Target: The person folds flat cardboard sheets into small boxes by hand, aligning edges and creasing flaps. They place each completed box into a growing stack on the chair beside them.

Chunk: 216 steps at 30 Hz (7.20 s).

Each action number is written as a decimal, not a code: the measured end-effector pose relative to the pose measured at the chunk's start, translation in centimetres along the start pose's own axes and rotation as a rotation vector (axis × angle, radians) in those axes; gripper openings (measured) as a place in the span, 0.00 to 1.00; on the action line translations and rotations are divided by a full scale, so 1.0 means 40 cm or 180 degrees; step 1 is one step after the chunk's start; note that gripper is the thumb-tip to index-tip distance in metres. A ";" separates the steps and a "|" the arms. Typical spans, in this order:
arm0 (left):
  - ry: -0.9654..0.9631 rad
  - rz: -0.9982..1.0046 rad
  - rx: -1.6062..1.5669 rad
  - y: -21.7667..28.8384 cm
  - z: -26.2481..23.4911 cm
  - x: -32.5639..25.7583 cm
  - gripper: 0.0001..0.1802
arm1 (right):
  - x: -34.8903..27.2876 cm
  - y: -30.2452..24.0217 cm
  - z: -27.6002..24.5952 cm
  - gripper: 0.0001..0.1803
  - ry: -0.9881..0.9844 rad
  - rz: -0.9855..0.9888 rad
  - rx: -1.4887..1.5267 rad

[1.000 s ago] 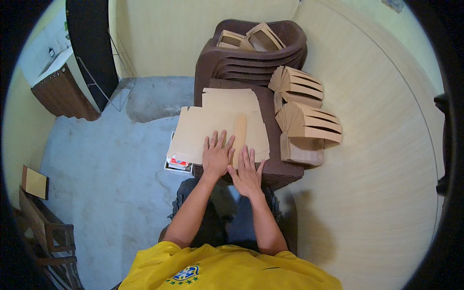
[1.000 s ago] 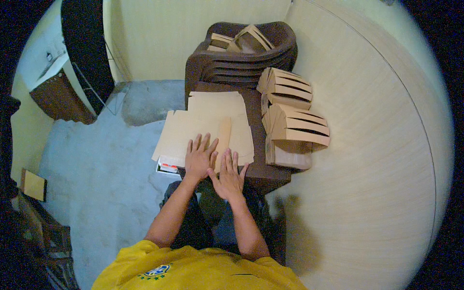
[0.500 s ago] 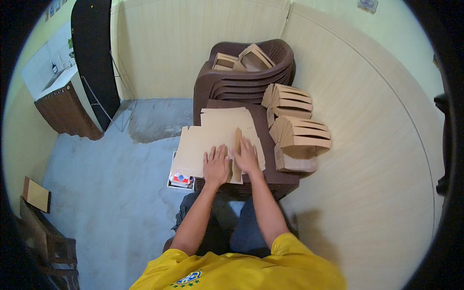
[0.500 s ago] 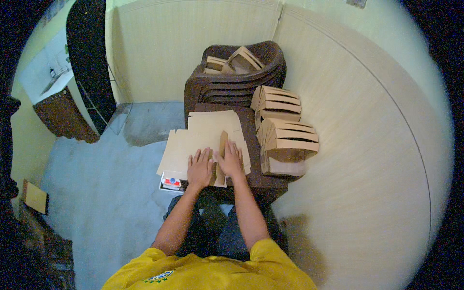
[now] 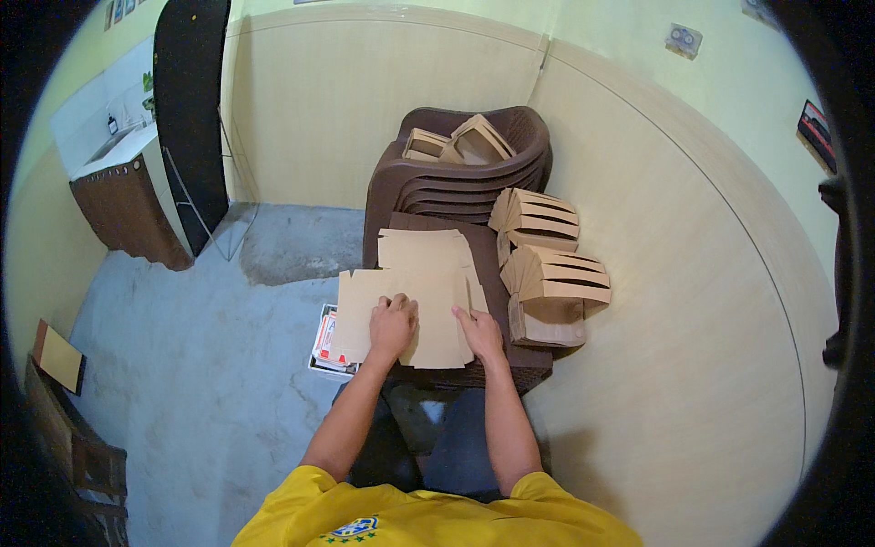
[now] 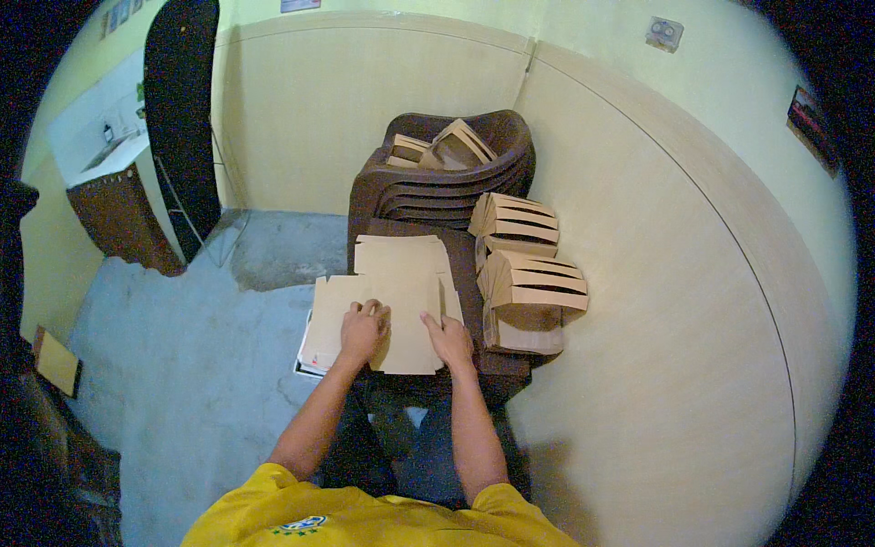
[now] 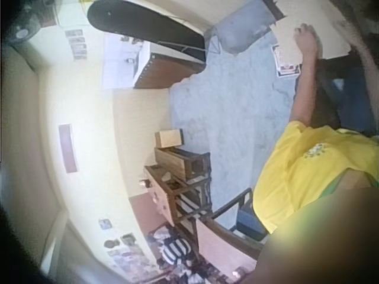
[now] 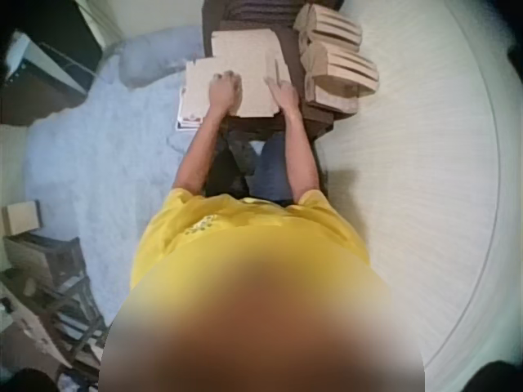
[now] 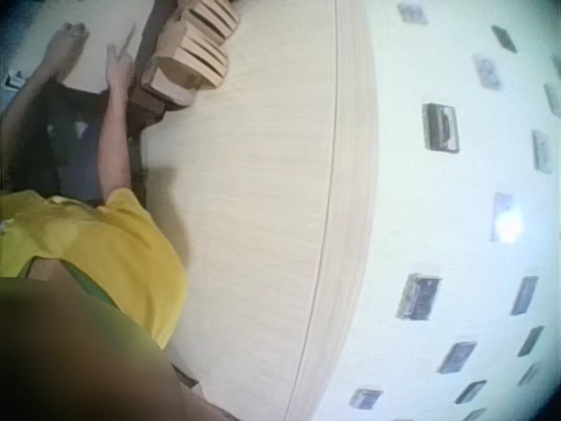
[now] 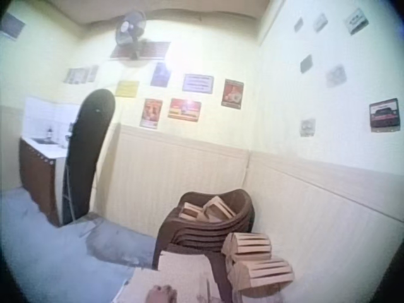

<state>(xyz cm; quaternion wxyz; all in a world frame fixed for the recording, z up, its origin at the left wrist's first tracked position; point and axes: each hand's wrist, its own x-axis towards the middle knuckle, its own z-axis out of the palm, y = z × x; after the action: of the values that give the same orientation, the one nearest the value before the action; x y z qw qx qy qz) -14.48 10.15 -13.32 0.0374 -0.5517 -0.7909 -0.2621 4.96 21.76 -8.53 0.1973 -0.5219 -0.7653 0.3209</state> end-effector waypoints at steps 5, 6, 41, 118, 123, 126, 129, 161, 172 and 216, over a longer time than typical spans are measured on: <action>0.0125 -0.0071 -0.0307 0.006 0.032 0.007 0.17 | 0.023 0.007 -0.010 0.25 -0.0170 -0.0152 -0.0173; 0.0010 -0.0157 -0.0456 0.002 0.030 0.015 0.17 | 0.039 0.024 -0.019 0.25 -0.0193 -0.0074 0.0256; -0.0629 -0.0010 0.0396 -0.040 0.055 0.070 0.30 | -0.252 -0.006 0.121 0.68 -0.0827 -0.1503 -0.1535; -0.0297 0.0015 0.0218 0.036 0.018 0.115 0.27 | 0.062 0.030 0.061 0.30 -0.0409 -0.0484 0.3339; -0.0321 0.0067 0.0198 0.027 0.039 0.114 0.28 | 0.071 0.011 0.032 0.52 -0.0897 -0.0294 0.4868; -0.0374 0.0076 0.0223 0.026 0.035 0.116 0.29 | 0.073 0.005 0.049 0.61 -0.1149 -0.0402 0.5348; -0.0403 0.0085 0.0223 0.026 0.026 0.115 0.29 | 0.071 0.017 0.060 0.61 -0.1128 -0.0213 0.5879; -0.0842 0.0164 0.0737 0.001 0.076 0.115 0.33 | 0.222 0.046 0.217 0.55 -0.1573 -0.0451 0.4447; 0.1556 -0.1508 -0.1417 -0.338 -0.062 0.023 0.26 | 0.157 -0.098 0.294 0.51 -0.1100 -0.1310 -0.0493; -0.0690 0.0541 0.0162 -0.131 0.087 0.183 0.30 | 0.090 -0.156 0.166 0.67 -0.0850 -0.0823 -0.2121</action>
<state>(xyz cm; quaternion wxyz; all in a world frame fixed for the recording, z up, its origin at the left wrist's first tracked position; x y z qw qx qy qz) -21.21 16.63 -15.73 -0.0122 -0.6407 -0.7471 -0.1767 -4.81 21.63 -9.03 -0.0457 -0.4103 -0.9062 0.0921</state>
